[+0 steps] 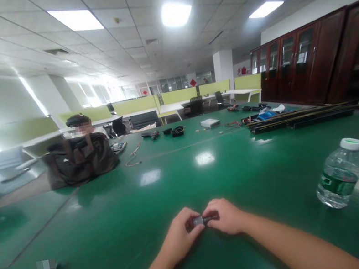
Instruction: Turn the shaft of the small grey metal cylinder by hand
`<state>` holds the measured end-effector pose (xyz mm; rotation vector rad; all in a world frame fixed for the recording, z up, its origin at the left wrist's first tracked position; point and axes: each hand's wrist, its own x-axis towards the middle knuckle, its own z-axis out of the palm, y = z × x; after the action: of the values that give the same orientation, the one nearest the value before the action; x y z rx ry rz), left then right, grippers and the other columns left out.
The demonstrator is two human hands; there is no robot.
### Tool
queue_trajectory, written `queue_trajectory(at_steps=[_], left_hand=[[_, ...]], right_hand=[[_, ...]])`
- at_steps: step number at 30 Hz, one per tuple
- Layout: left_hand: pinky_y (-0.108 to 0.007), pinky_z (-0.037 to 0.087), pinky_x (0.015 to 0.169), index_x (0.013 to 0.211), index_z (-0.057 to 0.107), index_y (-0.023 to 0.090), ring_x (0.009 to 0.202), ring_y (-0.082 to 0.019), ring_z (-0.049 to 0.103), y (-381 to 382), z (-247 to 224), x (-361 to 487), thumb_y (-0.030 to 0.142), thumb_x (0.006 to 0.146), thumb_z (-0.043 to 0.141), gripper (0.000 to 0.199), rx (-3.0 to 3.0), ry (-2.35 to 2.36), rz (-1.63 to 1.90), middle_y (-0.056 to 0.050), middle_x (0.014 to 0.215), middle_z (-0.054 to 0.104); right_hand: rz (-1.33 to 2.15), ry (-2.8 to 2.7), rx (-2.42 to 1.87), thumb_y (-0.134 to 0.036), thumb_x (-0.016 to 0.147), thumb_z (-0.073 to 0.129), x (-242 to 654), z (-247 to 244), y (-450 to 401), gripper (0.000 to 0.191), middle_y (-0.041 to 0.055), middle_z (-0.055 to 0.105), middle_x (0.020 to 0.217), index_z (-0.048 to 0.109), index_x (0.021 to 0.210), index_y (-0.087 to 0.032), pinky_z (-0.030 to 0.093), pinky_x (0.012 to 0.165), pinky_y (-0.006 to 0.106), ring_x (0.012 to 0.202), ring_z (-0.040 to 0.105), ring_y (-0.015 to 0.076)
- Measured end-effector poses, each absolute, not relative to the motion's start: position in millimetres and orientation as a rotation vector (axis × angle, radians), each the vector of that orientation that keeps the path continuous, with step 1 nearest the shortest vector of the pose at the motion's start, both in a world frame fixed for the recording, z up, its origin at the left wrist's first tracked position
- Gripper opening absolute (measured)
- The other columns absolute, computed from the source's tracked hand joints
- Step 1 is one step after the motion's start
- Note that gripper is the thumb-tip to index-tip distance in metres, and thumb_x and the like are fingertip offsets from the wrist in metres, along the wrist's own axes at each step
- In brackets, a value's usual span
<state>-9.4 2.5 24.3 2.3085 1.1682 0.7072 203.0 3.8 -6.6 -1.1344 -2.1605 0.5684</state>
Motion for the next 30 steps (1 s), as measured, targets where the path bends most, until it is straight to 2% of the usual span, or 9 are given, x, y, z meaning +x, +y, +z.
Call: queue_trajectory(at_steps=[15, 18, 22, 26, 30], left_hand=[[-0.025, 0.042, 0.066, 0.092, 0.063, 0.018, 0.072, -0.016, 0.057, 0.2, 26.7, -7.9, 0.023, 0.078, 0.067, 0.016, 2.257, 1.145, 0.635, 0.000, 0.079, 0.063], [-0.025, 0.044, 0.069, 0.096, 0.064, 0.018, 0.076, -0.016, 0.059, 0.7, 27.0, -7.5, 0.021, 0.076, 0.068, 0.021, 2.266, 1.132, 0.668, -0.001, 0.084, 0.065], [-0.026, 0.045, 0.070, 0.091, 0.068, 0.017, 0.077, -0.018, 0.061, 3.2, 25.7, -7.5, 0.024, 0.075, 0.071, 0.018, 2.239, 1.162, 0.665, -0.002, 0.084, 0.068], [-0.027, 0.046, 0.070, 0.092, 0.071, 0.018, 0.077, -0.018, 0.062, 5.3, 22.6, -7.1, 0.033, 0.083, 0.066, 0.019, 2.203, 1.133, 0.666, -0.003, 0.083, 0.069], [-0.026, 0.046, 0.068, 0.091, 0.069, 0.017, 0.074, -0.017, 0.061, 6.0, 18.5, -6.8, 0.030, 0.078, 0.071, 0.018, 2.203, 1.148, 0.679, -0.002, 0.081, 0.067]], right_hand=[[0.531, -2.173, -1.075, -0.022, 0.076, 0.071, 204.0, -6.2, 4.1, 0.017, 0.0032, 0.071, 0.085, 0.076, 0.092, -0.022, 0.044, 0.074, 0.027, 0.083, 0.060, 0.0171], [0.508, -2.188, -1.066, -0.023, 0.076, 0.072, 204.3, -6.3, 3.7, 0.018, 0.0032, 0.071, 0.086, 0.076, 0.093, -0.022, 0.044, 0.075, 0.028, 0.083, 0.060, 0.0174], [0.502, -2.189, -1.067, -0.024, 0.077, 0.072, 205.4, -10.0, 4.6, 0.017, 0.0030, 0.072, 0.085, 0.076, 0.092, -0.021, 0.044, 0.074, 0.028, 0.081, 0.060, 0.0171], [0.485, -2.209, -1.042, -0.025, 0.078, 0.072, 207.7, -13.3, 7.2, 0.014, 0.0034, 0.073, 0.084, 0.077, 0.090, -0.021, 0.045, 0.075, 0.028, 0.083, 0.061, 0.0174], [0.462, -2.230, -1.011, -0.026, 0.079, 0.071, 210.5, -13.3, 8.5, 0.014, 0.0032, 0.073, 0.084, 0.077, 0.090, -0.021, 0.045, 0.076, 0.028, 0.083, 0.061, 0.0172]])
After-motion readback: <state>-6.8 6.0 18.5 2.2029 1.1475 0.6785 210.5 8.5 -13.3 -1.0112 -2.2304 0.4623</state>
